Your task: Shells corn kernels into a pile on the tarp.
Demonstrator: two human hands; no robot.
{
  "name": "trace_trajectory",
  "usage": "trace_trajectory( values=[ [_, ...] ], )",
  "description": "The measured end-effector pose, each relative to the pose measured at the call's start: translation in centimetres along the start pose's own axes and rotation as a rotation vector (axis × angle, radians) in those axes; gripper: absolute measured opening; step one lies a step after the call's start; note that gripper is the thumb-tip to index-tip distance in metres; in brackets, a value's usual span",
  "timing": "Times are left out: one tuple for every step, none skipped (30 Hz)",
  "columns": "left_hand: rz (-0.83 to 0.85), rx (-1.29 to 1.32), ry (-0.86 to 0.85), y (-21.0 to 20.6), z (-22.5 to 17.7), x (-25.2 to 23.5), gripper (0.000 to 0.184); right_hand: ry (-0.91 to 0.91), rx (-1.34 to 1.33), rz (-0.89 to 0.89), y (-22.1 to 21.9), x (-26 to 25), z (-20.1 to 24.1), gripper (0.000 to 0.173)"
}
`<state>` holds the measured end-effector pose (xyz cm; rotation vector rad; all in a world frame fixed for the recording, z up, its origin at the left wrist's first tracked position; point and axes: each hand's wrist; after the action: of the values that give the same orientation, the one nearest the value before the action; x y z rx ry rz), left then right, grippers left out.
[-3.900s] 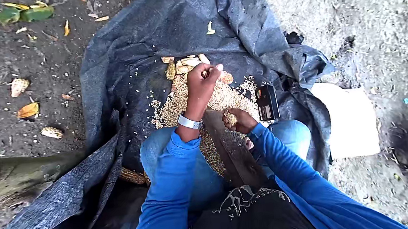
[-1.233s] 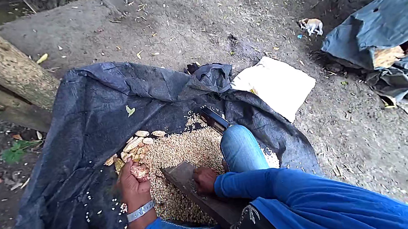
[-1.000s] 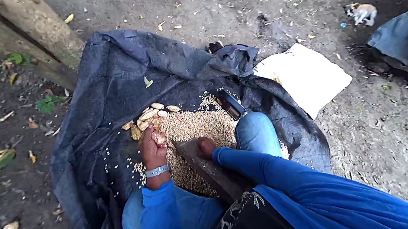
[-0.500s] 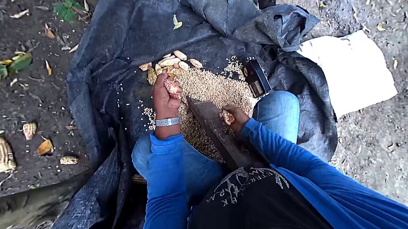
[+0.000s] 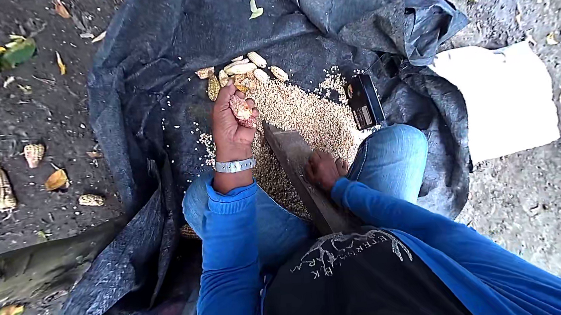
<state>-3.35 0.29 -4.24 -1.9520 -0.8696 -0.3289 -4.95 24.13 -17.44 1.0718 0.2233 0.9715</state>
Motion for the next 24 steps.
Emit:
trace_trajectory(
  values=[
    [-0.028,0.034,0.011,-0.3,0.1,-0.6,0.015,-0.07,-0.006,0.065,-0.4,-2.0,-0.5,0.035],
    [-0.035,0.041,0.02,-0.6,0.3,-1.0,0.018,-0.118,-0.021,0.092,-0.9,-3.8,-1.1,0.035],
    [-0.027,0.022,0.025,-0.7,0.5,-1.2,0.019,-0.148,-0.055,0.088,-1.1,-5.2,-1.6,0.036],
    [-0.002,-0.026,0.03,-0.6,0.8,-1.0,0.019,-0.158,-0.091,0.07,-1.2,-6.4,-2.3,0.036],
    [0.033,-0.098,0.042,-0.2,1.0,-0.6,0.017,-0.161,-0.144,0.044,-1.3,-7.3,-3.2,0.037],
    [0.033,-0.132,0.052,0.1,1.2,-0.3,0.017,-0.174,-0.226,0.008,-1.3,-7.7,-3.8,0.038],
    [0.016,-0.14,0.058,0.5,1.2,-0.2,0.016,-0.206,-0.324,-0.031,-1.1,-7.7,-4.2,0.041],
    [0.0,-0.129,0.061,0.9,1.1,-0.1,0.015,-0.251,-0.423,-0.077,-0.6,-7.4,-4.2,0.045],
    [0.003,-0.117,0.059,1.2,0.9,0.1,0.013,-0.296,-0.518,-0.124,0.2,-6.7,-3.7,0.048],
    [0.015,-0.1,0.053,1.4,0.6,0.4,0.011,-0.325,-0.616,-0.169,0.8,-5.8,-3.2,0.05],
    [0.036,-0.08,0.042,1.5,0.3,0.8,0.01,-0.318,-0.693,-0.185,1.6,-4.8,-2.8,0.046],
    [0.067,-0.058,0.033,1.5,-0.1,1.0,0.009,-0.275,-0.705,-0.165,2.3,-3.5,-2.4,0.039],
    [0.1,-0.04,0.031,1.4,-0.4,1.2,0.01,-0.208,-0.651,-0.14,3.0,-2.0,-2.1,0.033],
    [0.129,-0.025,0.029,1.3,-0.6,1.5,0.01,-0.128,-0.525,-0.115,3.3,-0.3,-1.7,0.032],
    [0.16,-0.017,0.033,1.1,-0.7,2.1,0.009,-0.049,-0.355,-0.086,3.2,1.6,-1.2,0.034],
    [0.202,-0.025,0.039,0.8,-0.8,2.9,0.01,0.05,-0.198,-0.103,2.5,3.3,-0.8,0.034],
    [0.226,-0.029,0.051,0.6,-0.8,3.4,0.01,0.16,-0.075,-0.19,1.2,4.4,-0.6,0.032],
    [0.236,-0.025,0.063,0.6,-0.7,3.4,0.011,0.229,0.008,-0.273,0.2,4.4,-0.4,0.03],
    [0.237,-0.017,0.074,0.6,-0.7,3.0,0.011,0.233,0.036,-0.294,-0.3,3.7,-0.3,0.028],
    [0.228,-0.003,0.083,0.6,-0.6,2.3,0.01,0.186,0.037,-0.25,-0.3,2.5,0.0,0.028],
    [0.224,0.003,0.091,0.5,-0.4,1.8,0.01,0.114,0.027,-0.163,-0.2,1.1,0.2,0.028],
    [0.212,0.014,0.099,0.3,-0.3,1.4,0.01,0.049,0.017,-0.072,0.0,-0.5,0.3,0.026],
    [0.179,0.044,0.104,-0.2,-0.2,0.7,0.013,0.007,0.008,-0.018,-0.2,-2.2,0.0,0.026],
    [0.112,0.099,0.102,-0.8,-0.2,-0.3,0.017,-0.018,0.006,-0.009,-0.5,-3.7,-0.4,0.025]
  ],
)
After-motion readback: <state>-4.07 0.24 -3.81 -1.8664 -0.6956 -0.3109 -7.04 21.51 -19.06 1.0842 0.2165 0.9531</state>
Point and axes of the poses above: each hand's wrist, its own x-axis away from the middle knuckle, its own y-axis out of the back of the hand, z = x × y, and after that the axes turned 9 degrees about y, right-handed
